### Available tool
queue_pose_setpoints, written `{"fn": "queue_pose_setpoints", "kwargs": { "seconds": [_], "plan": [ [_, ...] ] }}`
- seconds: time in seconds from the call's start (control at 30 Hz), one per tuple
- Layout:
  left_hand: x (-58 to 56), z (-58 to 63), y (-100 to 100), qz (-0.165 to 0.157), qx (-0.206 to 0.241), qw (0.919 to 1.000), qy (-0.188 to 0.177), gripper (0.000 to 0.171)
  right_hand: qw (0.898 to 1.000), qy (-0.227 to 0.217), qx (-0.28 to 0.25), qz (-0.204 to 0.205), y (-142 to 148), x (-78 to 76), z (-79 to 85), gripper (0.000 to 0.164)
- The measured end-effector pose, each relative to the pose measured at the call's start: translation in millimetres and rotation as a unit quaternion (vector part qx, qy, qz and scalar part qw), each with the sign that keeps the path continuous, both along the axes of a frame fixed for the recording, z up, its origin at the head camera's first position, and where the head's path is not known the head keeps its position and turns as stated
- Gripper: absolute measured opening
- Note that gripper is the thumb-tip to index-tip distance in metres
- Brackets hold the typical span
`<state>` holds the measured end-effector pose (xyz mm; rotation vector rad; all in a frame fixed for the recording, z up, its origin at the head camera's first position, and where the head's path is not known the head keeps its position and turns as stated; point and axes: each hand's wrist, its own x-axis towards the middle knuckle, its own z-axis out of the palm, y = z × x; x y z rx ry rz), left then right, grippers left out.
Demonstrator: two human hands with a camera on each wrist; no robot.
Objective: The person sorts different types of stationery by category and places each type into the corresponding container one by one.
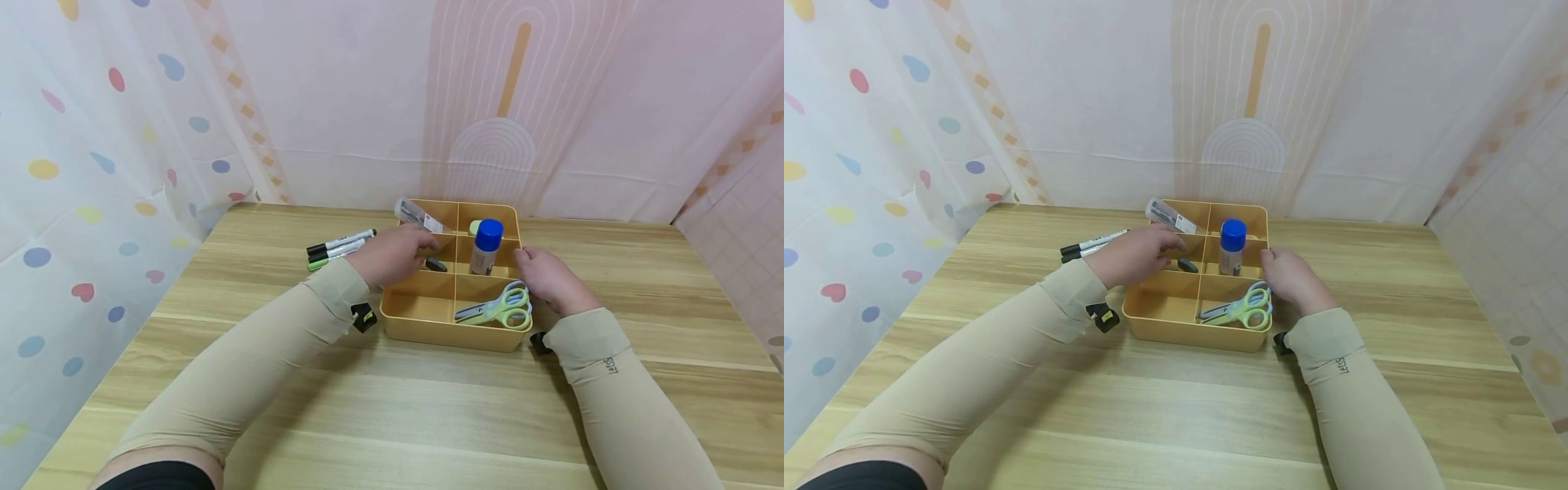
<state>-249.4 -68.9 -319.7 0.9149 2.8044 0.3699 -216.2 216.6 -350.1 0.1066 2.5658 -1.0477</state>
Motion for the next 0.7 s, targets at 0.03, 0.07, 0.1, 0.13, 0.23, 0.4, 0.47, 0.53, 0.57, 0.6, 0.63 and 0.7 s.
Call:
{"fn": "queue_pose_setpoints", "kwargs": {
  "seconds": [0.03, 0.07, 0.1, 0.13, 0.23, 0.4, 0.47, 0.53, 0.57, 0.6, 0.63, 0.7],
  "plan": [
    [0.2, 0.2, 0, 0.000, 0.004, 1.0000, -0.002, 0.036, 1.000, 0.000, 0.000, 0.000, 0, 0.2, 0.2, 0.065],
    [0.3, 0.3, -1, 0.001, 0.010, 0.9999, -0.004, 0.036, 1.000, 0.001, 0.001, 0.001, 0, 0.4, 0.5, 0.065],
    [0.4, 0.4, -2, 0.001, 0.015, 0.9999, -0.005, 0.036, 1.000, 0.002, 0.001, 0.001, 0, 0.6, 0.7, 0.064],
    [0.6, 0.7, -2, 0.001, 0.019, 0.9998, -0.007, 0.036, 1.000, 0.003, 0.001, 0.001, 0, 0.8, 0.7, 0.064],
    [1.3, 1.1, -6, 0.007, 0.027, 0.9996, -0.008, 0.037, 1.000, 0.008, 0.002, 0.002, 1, 1.4, 1.0, 0.064],
    [4.1, 3.2, -16, 0.020, 0.041, 0.9989, 0.005, 0.040, 1.000, 0.015, 0.003, 0.001, 3, 1.7, 0.7, 0.061],
    [4.6, 3.2, -22, 0.024, 0.052, 0.9983, 0.012, 0.042, 1.000, 0.017, 0.004, 0.002, 3, 1.7, 0.3, 0.060],
    [5.0, 3.0, -28, 0.030, 0.064, 0.9974, 0.015, 0.044, 1.000, 0.018, 0.005, 0.003, 4, 1.7, 0.4, 0.060],
    [5.2, 2.7, -30, 0.034, 0.067, 0.9970, 0.016, 0.043, 1.000, 0.018, 0.006, 0.003, 4, 1.7, 0.3, 0.061],
    [5.7, 2.8, -33, 0.038, 0.069, 0.9968, 0.016, 0.043, 1.000, 0.019, 0.007, 0.003, 4, 1.7, 0.5, 0.061],
    [6.3, 3.1, -36, 0.041, 0.070, 0.9966, 0.016, 0.042, 1.000, 0.020, 0.007, 0.004, 4, 1.8, 0.5, 0.061],
    [7.6, 3.5, -41, 0.046, 0.067, 0.9965, 0.017, 0.040, 1.000, 0.019, 0.006, 0.004, 4, 2.1, 0.9, 0.063]
  ]
}}
